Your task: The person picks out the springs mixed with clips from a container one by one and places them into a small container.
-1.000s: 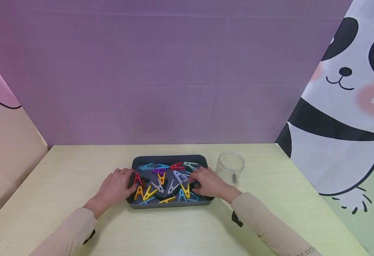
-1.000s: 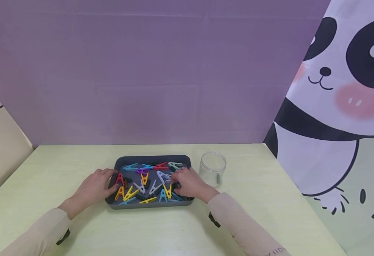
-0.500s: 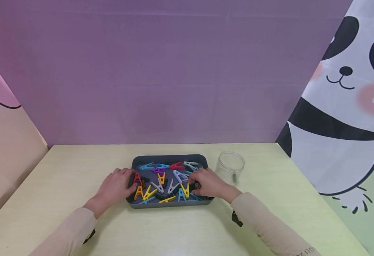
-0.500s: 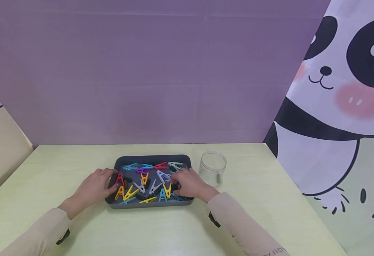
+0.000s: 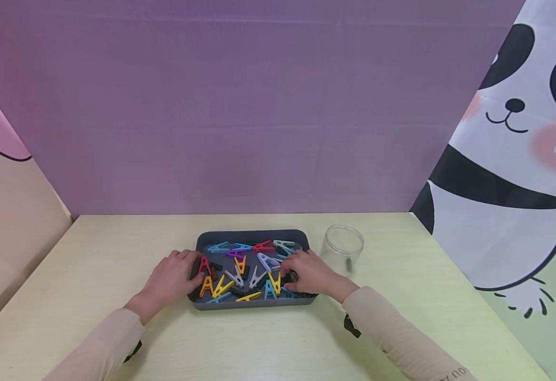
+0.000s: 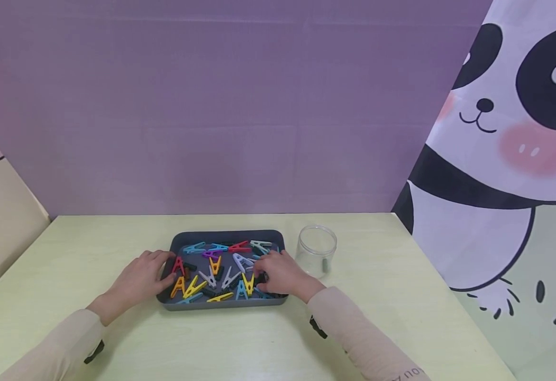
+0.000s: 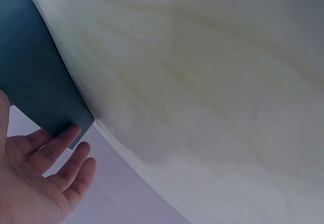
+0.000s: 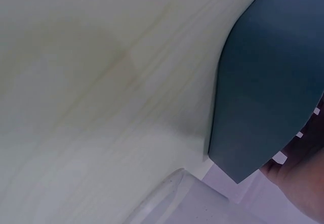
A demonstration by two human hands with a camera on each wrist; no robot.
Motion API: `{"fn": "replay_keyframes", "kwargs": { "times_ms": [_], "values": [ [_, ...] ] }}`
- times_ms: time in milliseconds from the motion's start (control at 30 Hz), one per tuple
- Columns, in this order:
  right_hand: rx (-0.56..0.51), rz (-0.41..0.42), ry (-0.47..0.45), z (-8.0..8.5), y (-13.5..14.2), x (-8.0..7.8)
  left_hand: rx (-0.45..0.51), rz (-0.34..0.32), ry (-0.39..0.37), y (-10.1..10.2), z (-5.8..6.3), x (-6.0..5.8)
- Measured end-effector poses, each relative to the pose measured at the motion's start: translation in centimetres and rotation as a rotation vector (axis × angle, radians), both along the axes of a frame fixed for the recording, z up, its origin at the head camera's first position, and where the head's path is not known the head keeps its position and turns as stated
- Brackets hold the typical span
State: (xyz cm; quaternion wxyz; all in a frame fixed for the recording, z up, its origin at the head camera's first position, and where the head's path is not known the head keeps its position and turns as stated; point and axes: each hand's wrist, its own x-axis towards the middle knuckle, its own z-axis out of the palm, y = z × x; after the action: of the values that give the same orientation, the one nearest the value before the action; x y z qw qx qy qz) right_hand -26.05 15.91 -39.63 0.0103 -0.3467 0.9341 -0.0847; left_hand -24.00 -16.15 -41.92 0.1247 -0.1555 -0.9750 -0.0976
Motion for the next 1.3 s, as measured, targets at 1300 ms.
{"fn": "replay_keyframes", "kwargs": {
  "times_ms": [1300],
  "values": [
    [-0.023, 0.021, 0.148, 2.1, 0.8, -0.3, -0.013, 0.000, 0.003, 0.1, 0.0, 0.0]
  ]
}}
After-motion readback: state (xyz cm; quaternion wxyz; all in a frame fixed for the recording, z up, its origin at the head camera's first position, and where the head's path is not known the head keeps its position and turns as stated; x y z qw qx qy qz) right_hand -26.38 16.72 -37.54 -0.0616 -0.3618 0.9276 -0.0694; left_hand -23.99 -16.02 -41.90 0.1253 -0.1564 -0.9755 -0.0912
